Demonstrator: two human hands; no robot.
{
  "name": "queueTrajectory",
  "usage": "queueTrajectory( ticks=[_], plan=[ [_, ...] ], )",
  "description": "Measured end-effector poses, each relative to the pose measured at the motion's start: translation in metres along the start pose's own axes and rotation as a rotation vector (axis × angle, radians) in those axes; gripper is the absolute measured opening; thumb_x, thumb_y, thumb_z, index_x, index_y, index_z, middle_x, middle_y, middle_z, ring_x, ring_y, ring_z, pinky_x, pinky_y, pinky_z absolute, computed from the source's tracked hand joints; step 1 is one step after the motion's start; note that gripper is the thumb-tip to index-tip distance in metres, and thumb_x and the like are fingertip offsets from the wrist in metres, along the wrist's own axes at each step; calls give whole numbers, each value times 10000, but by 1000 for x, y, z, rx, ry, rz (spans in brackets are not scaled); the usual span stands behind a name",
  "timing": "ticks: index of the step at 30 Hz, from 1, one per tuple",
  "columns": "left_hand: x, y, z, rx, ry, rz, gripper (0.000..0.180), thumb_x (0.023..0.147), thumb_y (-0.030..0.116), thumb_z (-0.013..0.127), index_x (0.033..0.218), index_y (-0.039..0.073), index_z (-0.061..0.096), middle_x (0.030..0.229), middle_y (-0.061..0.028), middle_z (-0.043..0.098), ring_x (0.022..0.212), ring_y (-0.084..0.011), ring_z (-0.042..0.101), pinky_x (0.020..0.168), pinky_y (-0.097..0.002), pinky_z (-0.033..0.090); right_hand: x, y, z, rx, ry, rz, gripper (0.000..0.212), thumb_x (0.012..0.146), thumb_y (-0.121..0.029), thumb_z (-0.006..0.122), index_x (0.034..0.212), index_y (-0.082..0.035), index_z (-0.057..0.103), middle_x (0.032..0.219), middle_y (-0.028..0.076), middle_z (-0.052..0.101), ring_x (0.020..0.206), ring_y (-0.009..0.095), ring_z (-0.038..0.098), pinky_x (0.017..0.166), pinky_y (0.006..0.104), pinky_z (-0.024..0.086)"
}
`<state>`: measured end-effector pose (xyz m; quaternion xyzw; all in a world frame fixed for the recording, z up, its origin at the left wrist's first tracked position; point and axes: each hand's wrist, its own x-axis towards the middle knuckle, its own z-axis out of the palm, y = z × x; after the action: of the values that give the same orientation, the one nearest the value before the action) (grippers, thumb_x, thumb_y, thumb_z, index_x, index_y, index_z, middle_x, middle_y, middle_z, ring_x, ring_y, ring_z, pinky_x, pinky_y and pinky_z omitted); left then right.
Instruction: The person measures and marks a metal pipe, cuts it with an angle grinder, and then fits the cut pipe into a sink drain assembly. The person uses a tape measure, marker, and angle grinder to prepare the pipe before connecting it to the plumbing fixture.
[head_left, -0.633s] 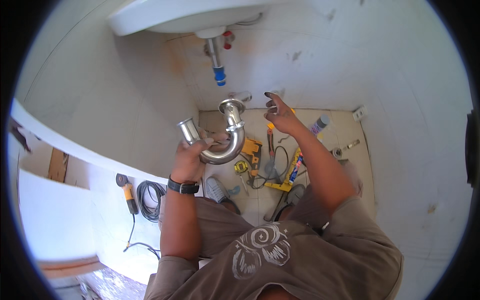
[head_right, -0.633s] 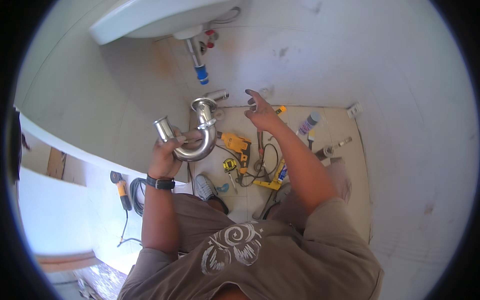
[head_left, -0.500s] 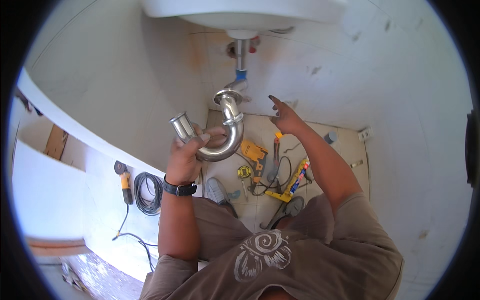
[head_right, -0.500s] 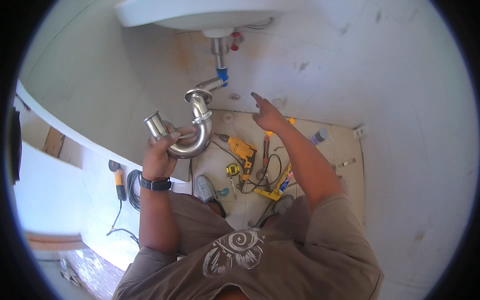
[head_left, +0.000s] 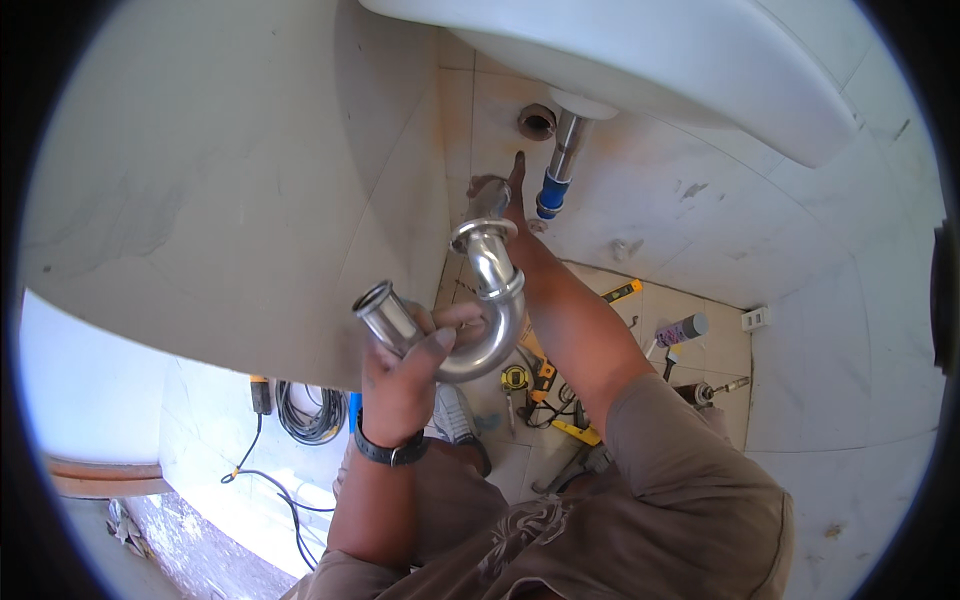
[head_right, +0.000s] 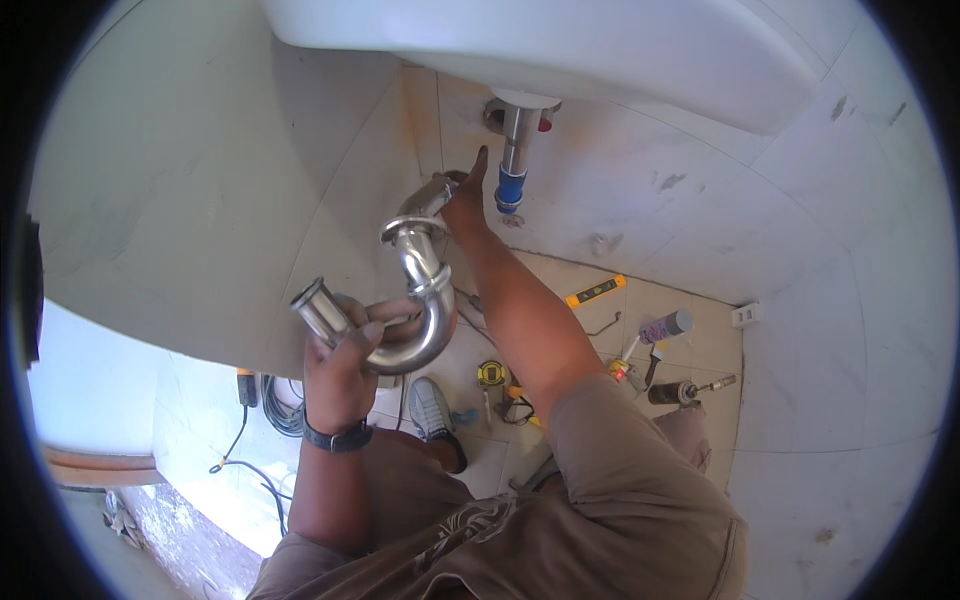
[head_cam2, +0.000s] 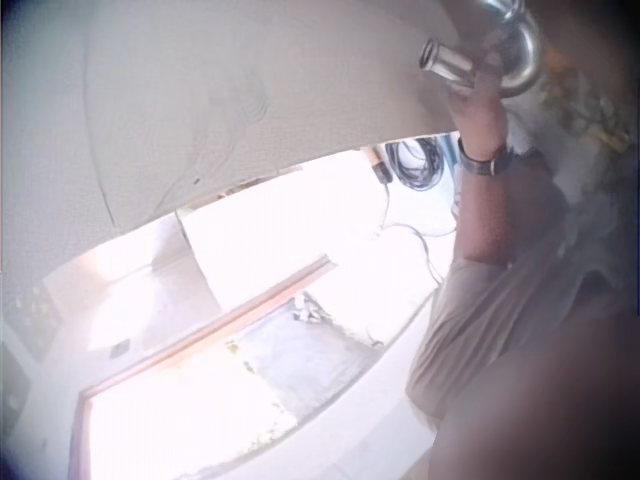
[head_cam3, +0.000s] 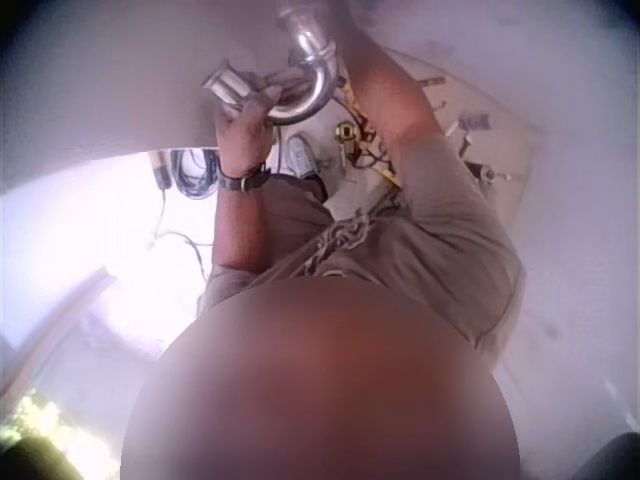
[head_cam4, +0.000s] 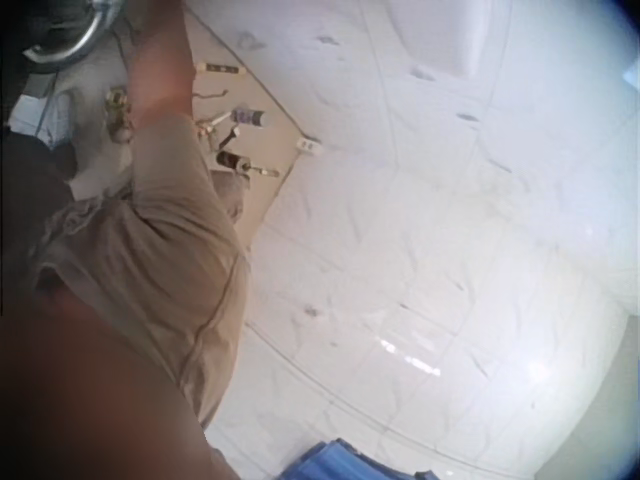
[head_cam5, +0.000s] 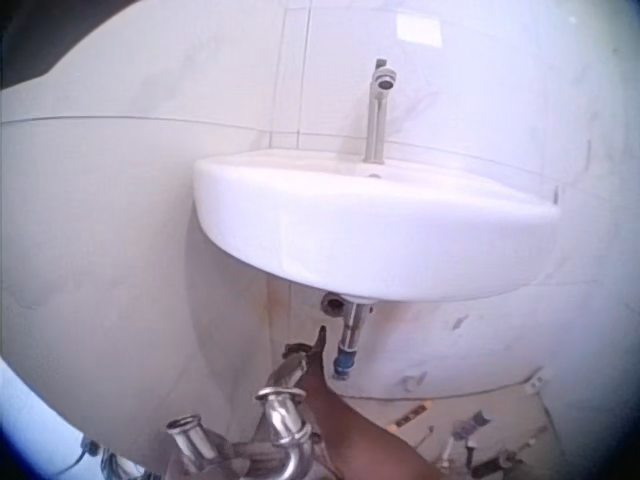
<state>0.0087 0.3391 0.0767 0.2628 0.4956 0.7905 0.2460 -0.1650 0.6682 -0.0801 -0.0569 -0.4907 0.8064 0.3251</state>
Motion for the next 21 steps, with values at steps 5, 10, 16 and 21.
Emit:
queueTrajectory(
  ticks=[5,10,16,21],
  plan=[
    [-5,9,-11,-25,-2,-11,184,874,17,571,1031,19,476,1174,-334,673,1033,-432,731,909,-503,615,46,-30,17,287,-86,7,948,958,-734,420,1413,97,468,1212,194,632,1062,327,641,928,413,479],
    [3,21,-27,-153,-70,-75,174,886,-34,561,1039,2,485,1230,-338,655,1180,-437,667,1020,-526,564,71,-36,29,97,-70,-81,704,1050,-592,357,1465,-26,421,1406,199,572,1136,386,640,1001,502,478],
    [10,23,-30,-126,-22,-54,198,857,16,586,1033,30,495,1177,-321,677,1040,-419,736,903,-479,629,78,-37,36,165,136,-46,539,1070,-378,482,1520,-271,205,1373,175,589,1035,358,678,868,472,548],
    [17,22,-32,-128,-20,-83,192,866,16,583,1038,30,501,1182,-319,678,1048,-420,733,901,-484,628,73,-38,42,280,148,-120,512,1078,-382,458,1523,-259,236,1375,177,587,1044,372,675,896,488,550]
  ],
)
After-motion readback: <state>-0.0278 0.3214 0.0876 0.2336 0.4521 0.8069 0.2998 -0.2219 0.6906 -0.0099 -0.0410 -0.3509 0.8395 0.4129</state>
